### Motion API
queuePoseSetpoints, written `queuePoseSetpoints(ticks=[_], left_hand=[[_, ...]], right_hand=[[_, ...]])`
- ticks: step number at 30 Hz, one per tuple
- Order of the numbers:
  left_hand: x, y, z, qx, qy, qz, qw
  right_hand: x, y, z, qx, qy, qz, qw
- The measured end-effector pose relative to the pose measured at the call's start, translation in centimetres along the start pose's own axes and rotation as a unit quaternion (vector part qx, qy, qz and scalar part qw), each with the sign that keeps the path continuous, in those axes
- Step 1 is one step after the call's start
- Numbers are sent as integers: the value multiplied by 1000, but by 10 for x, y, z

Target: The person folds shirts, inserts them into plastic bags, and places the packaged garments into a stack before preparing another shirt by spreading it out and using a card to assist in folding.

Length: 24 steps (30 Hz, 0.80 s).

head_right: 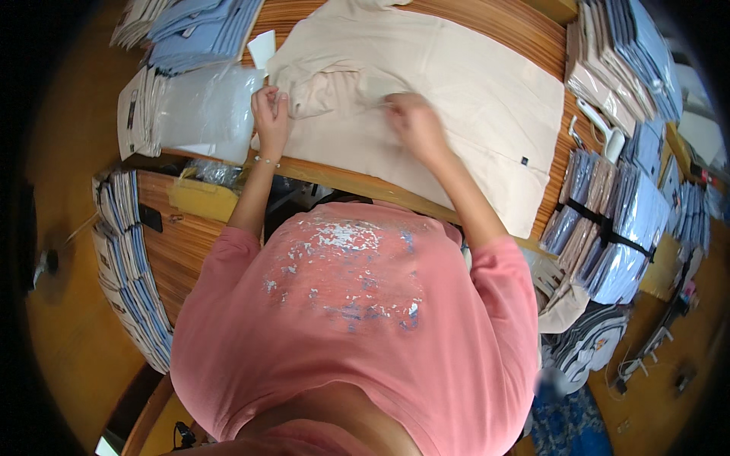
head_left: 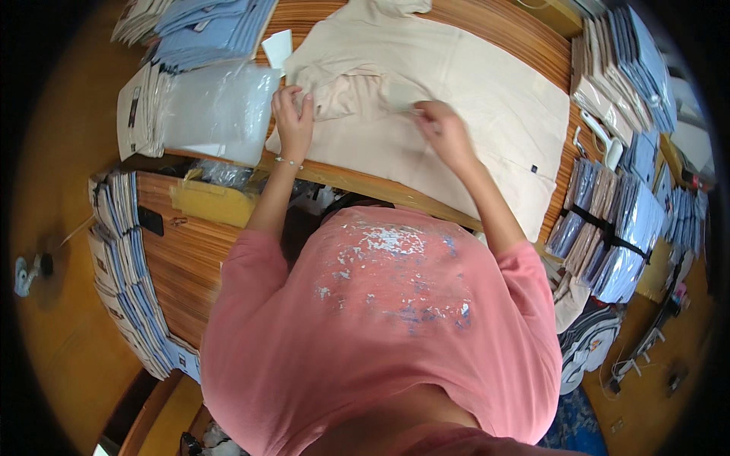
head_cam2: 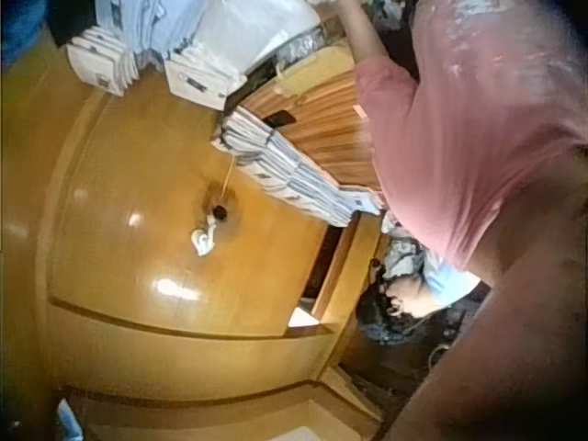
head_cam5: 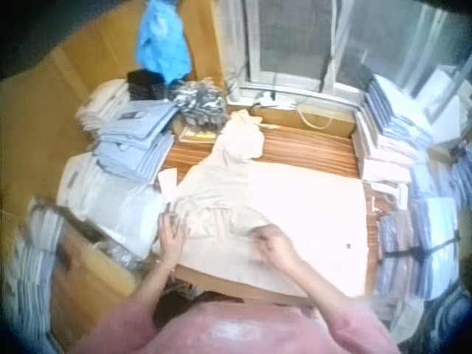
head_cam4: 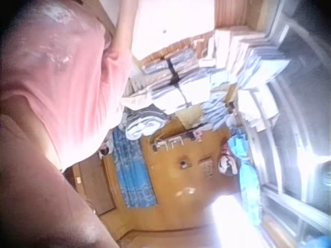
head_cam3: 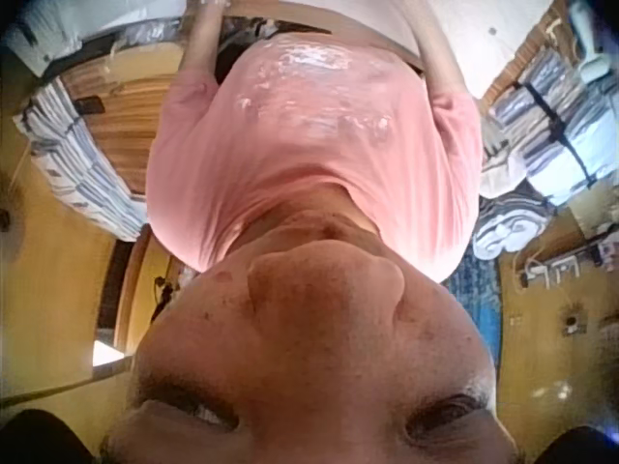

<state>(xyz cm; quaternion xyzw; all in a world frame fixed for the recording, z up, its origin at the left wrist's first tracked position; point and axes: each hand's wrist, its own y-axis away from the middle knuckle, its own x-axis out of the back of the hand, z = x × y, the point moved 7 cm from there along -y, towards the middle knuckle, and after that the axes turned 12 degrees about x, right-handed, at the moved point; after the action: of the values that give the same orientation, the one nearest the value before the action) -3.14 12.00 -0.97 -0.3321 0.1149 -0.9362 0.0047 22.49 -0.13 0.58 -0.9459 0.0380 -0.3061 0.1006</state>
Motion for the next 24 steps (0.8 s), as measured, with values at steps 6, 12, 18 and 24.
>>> queuePoseSetpoints(ticks=[6,12,18,24], left_hand=[[-9,9,-65,66,131,-74,986],[-5,18,-54,-25,23,-61,998],[-11,11,-34,-18,-91,-135,987],[-4,7,5,-14,40,-208,977]], right_hand=[[-148,-84,-51,136,181,-119,967],[7,-211,41,11,189,47,981],[69,-260,133,-12,140,-59,988],[63,-212,33,-18,-21,-115,993]])
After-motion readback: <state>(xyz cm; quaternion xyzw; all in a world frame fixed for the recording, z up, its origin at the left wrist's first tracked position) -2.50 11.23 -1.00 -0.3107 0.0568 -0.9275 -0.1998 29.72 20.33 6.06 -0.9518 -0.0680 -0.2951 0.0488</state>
